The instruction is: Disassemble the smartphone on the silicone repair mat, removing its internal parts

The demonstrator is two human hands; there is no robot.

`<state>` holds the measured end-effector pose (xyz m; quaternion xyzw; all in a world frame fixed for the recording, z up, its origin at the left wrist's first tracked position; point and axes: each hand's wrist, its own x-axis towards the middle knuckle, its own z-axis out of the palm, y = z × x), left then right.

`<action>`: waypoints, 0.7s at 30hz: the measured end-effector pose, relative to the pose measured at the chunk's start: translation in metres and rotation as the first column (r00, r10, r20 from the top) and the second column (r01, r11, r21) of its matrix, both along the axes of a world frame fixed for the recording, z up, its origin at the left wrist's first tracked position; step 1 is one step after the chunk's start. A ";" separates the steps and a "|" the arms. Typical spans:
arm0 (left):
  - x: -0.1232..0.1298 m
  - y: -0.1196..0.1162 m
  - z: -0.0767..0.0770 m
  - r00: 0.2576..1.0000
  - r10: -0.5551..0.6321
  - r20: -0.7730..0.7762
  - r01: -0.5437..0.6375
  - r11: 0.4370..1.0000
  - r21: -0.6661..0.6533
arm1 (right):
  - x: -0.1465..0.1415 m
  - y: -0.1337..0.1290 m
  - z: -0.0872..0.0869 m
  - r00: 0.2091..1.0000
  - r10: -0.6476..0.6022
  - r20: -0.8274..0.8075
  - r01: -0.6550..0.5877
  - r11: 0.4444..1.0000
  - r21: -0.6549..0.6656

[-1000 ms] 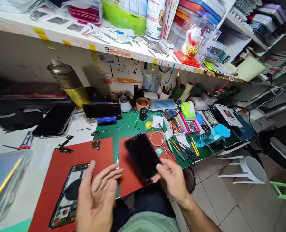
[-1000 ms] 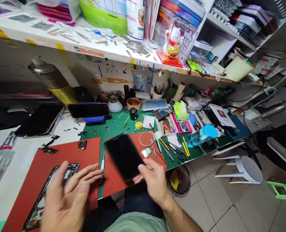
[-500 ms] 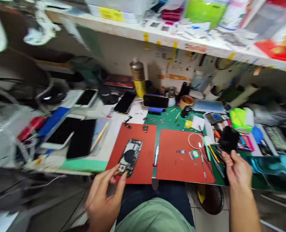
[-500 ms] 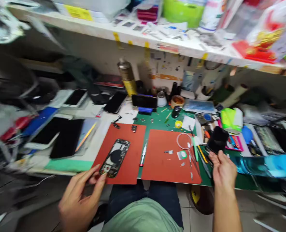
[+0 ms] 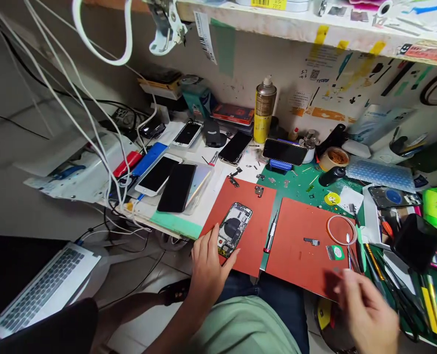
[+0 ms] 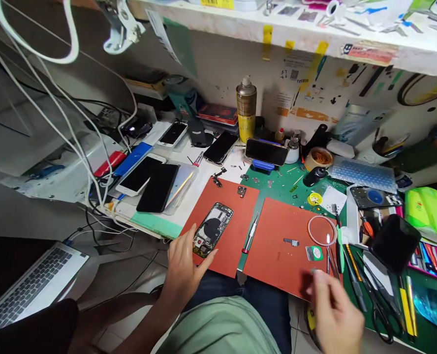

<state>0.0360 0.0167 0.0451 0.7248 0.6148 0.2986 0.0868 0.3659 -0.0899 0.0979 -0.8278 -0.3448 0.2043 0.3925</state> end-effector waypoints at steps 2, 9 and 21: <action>-0.004 0.004 0.005 0.998 0.006 0.058 -0.008 1.000 0.030 | -0.025 0.009 0.000 0.966 0.253 0.059 -0.256 0.965 0.062; -0.026 0.042 0.025 0.773 0.032 0.634 0.043 0.994 -0.103 | -0.067 0.040 0.000 0.822 0.559 0.108 -0.569 0.803 0.176; 0.026 0.096 0.057 -0.115 0.537 0.836 0.520 0.750 -0.410 | -0.076 0.071 0.001 0.583 0.735 0.345 -0.788 0.615 0.021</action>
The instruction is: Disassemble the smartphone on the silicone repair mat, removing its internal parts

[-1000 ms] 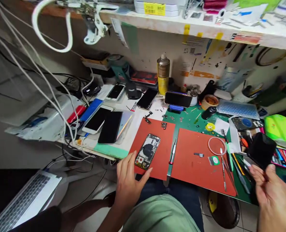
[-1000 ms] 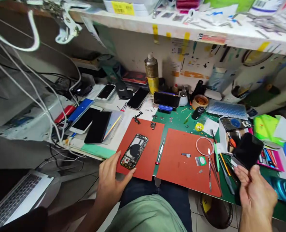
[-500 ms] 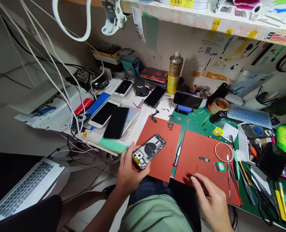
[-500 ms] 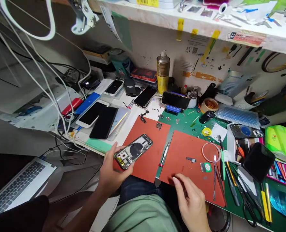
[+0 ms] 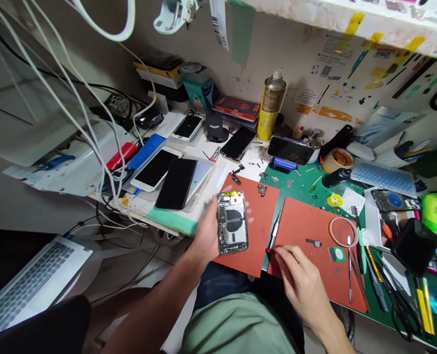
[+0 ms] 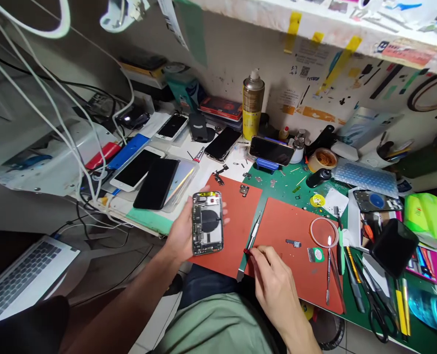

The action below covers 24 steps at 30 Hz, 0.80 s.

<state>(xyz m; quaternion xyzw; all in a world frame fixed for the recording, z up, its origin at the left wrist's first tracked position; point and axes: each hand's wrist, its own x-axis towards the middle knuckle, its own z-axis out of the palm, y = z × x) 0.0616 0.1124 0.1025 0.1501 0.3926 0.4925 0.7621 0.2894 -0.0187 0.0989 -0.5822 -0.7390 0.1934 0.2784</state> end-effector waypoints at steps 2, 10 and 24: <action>0.001 -0.001 0.000 0.997 -0.065 0.036 0.065 0.998 -0.018 | 0.001 0.010 -0.001 0.982 0.101 0.159 -0.098 0.995 -0.024; -0.004 -0.004 -0.014 0.986 -0.110 0.129 0.112 0.994 -0.009 | 0.012 0.052 0.006 0.879 0.342 0.332 -0.306 0.939 -0.155; 0.005 -0.009 -0.017 0.997 -0.061 0.049 0.061 0.998 -0.014 | 0.016 0.024 0.009 0.811 -0.243 -0.532 0.270 0.962 -0.028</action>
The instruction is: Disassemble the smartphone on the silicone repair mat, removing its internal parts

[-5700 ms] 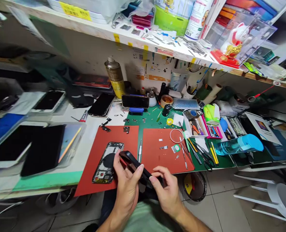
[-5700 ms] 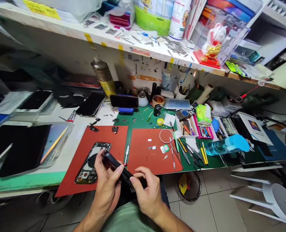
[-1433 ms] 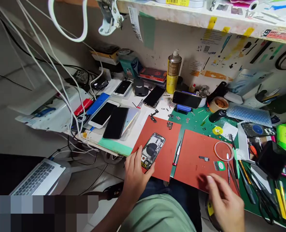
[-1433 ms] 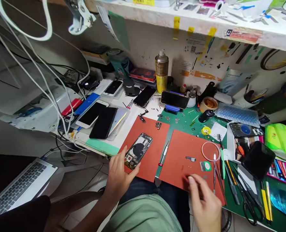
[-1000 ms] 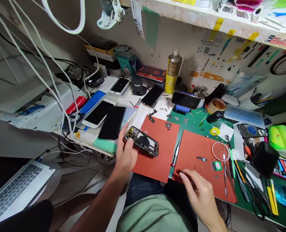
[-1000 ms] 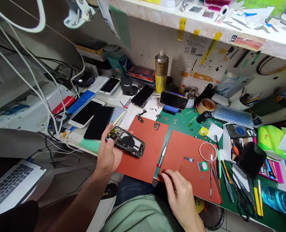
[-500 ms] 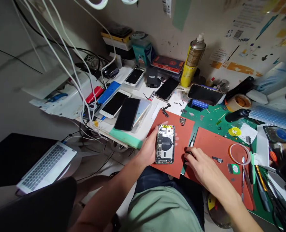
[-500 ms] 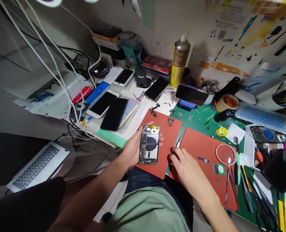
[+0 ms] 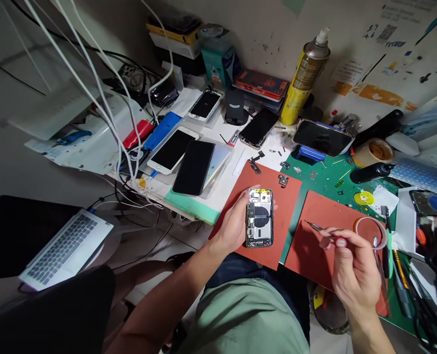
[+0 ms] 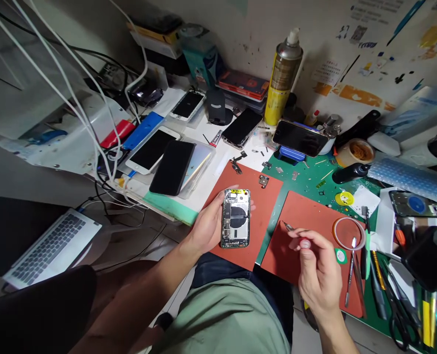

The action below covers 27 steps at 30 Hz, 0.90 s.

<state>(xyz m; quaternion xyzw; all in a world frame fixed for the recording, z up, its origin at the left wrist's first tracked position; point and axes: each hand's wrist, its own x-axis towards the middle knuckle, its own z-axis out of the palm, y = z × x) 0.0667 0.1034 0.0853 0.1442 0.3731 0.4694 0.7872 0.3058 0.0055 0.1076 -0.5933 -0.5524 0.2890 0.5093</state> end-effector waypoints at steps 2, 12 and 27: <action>0.004 -0.002 0.000 0.998 0.002 -0.061 0.001 0.999 0.034 | -0.006 -0.007 0.007 0.954 -0.195 -0.229 0.192 0.981 -0.036; -0.007 0.000 0.002 0.694 -0.078 -0.716 0.255 0.956 0.143 | 0.000 -0.032 0.027 0.730 -0.490 -0.477 0.418 0.872 -0.257; -0.012 -0.022 0.018 0.306 -0.001 -0.952 0.680 0.700 0.218 | -0.018 -0.047 0.020 0.812 -0.367 -0.454 0.270 0.925 -0.266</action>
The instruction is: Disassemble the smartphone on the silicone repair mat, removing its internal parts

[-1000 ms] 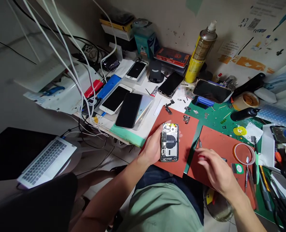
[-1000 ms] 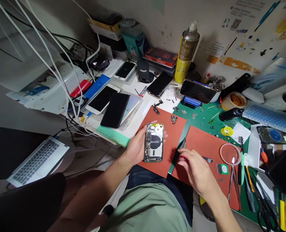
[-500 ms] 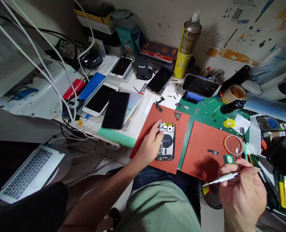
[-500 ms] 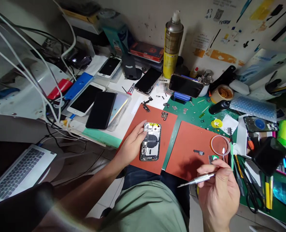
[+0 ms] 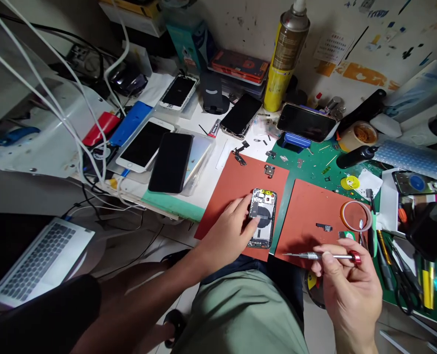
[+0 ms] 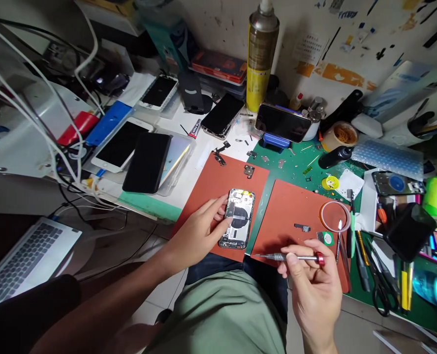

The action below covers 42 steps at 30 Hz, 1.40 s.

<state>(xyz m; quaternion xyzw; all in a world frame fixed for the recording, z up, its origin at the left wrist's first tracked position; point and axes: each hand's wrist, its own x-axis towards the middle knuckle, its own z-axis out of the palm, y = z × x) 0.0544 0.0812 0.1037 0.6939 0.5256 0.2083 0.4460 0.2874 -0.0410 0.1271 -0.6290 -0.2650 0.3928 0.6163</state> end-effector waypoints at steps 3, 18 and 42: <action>-0.019 -0.017 -0.006 0.989 -0.112 -0.098 0.123 0.986 0.112 | -0.002 -0.008 -0.005 0.998 -0.003 0.068 0.004 1.000 -0.009; -0.005 -0.056 -0.040 0.996 0.029 -0.081 0.022 0.826 0.563 | -0.025 -0.016 -0.014 0.817 0.019 0.576 -0.103 0.988 0.115; 0.012 -0.065 -0.052 0.999 0.053 0.003 -0.045 0.816 0.576 | -0.034 0.019 -0.021 0.373 0.044 0.927 -0.309 0.948 0.079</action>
